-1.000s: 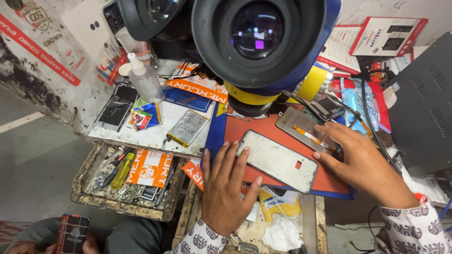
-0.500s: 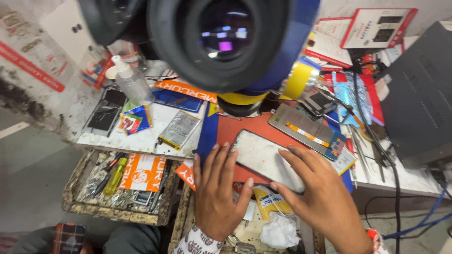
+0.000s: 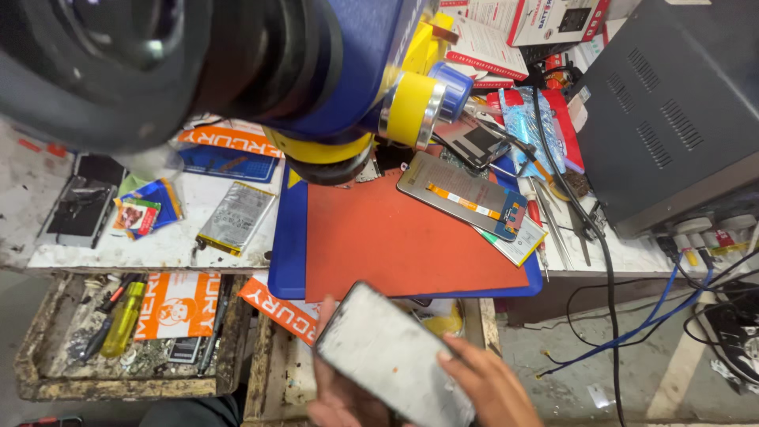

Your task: The person cleans the interior of a mobile phone frame and scrapes away residue from its edges using a thin metal tool.

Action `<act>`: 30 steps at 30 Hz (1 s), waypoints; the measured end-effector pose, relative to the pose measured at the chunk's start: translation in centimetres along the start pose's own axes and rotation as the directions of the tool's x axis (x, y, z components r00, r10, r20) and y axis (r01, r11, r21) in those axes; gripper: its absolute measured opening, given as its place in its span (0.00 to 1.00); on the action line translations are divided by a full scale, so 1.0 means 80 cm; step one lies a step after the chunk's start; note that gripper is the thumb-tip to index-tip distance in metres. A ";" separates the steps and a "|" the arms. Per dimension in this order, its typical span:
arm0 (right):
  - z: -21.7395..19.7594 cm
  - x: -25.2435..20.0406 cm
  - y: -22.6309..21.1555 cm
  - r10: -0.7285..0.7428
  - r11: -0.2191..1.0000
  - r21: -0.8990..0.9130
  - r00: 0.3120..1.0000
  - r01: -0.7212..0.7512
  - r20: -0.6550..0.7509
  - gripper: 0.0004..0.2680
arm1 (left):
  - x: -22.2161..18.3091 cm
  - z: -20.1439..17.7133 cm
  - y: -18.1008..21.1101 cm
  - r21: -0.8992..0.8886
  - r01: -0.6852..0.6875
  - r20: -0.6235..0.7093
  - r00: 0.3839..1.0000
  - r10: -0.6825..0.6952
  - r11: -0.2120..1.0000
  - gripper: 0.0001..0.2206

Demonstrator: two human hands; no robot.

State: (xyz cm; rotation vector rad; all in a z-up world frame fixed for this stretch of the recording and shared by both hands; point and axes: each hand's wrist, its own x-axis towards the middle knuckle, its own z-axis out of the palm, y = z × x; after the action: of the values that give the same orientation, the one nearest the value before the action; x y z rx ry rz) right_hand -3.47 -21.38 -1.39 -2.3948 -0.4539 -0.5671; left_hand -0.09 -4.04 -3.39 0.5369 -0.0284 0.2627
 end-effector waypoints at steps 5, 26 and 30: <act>0.023 -0.032 -0.003 -0.005 0.987 -0.159 0.996 0.019 0.091 0.24 | -0.003 0.026 0.013 -0.241 0.213 0.090 0.976 -0.197 0.947 0.43; -0.086 0.068 0.312 0.384 0.884 -0.219 0.908 -0.414 -0.165 0.08 | -0.003 -0.328 0.337 0.776 0.052 0.123 0.965 -0.231 0.629 0.29; -0.087 0.039 0.274 0.410 0.880 -0.146 0.879 -0.452 -0.244 0.08 | -0.015 -0.465 0.499 0.976 -0.215 0.216 0.962 -0.167 0.022 0.25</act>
State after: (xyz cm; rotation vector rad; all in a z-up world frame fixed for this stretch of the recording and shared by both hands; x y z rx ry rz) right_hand 7.02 -41.62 -5.75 -2.4778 0.2444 -0.6668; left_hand -12.99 47.62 -15.40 2.1242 -0.1332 0.1970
